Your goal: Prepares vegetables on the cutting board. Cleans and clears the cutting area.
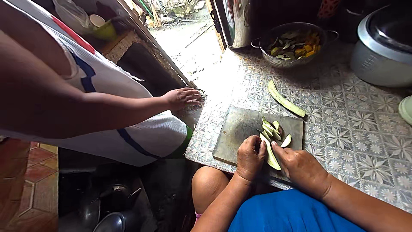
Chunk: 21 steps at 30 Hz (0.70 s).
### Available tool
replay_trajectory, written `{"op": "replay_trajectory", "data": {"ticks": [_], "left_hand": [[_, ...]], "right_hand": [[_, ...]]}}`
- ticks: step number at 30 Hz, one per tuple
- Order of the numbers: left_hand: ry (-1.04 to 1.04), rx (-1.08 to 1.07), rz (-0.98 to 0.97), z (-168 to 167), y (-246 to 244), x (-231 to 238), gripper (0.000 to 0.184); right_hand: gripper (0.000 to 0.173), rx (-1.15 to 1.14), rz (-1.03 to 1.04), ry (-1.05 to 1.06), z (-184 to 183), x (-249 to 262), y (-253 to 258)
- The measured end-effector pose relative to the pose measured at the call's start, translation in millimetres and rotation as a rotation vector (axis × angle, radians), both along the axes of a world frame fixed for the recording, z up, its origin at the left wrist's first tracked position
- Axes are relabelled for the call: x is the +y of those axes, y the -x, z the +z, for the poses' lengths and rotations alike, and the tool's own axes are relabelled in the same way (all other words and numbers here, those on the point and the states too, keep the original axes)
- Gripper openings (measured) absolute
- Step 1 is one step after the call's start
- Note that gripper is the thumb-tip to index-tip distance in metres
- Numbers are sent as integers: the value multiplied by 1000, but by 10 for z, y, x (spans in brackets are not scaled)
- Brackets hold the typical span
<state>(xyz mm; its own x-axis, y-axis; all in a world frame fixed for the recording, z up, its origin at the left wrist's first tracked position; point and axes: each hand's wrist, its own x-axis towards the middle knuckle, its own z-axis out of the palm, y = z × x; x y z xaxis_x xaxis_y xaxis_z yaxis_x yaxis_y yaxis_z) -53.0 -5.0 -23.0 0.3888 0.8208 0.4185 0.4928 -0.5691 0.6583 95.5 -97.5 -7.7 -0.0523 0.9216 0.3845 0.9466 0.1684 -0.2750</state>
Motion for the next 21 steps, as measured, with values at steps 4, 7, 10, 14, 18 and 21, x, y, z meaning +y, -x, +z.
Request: {"op": "replay_trajectory", "data": {"ticks": [4, 7, 10, 14, 18, 21], "left_hand": [[-15, -13, 52, 10, -49, -4, 12], [27, -19, 44, 28, -42, 9, 14], [128, -13, 15, 108, 28, -9, 20], [225, 38, -37, 217, 82, -96, 25], [213, 48, -38, 204, 72, -120, 24], [197, 60, -50, 192, 62, -124, 24]], "right_hand": [[44, 37, 4, -13, 11, -167, -102], [44, 57, -7, -65, 85, -197, -168], [43, 52, 9, -103, 181, -201, -176], [43, 35, 31, -95, 203, -234, -101], [43, -23, -5, -58, 161, -263, -31], [44, -43, -18, -63, 132, -273, 5]]}}
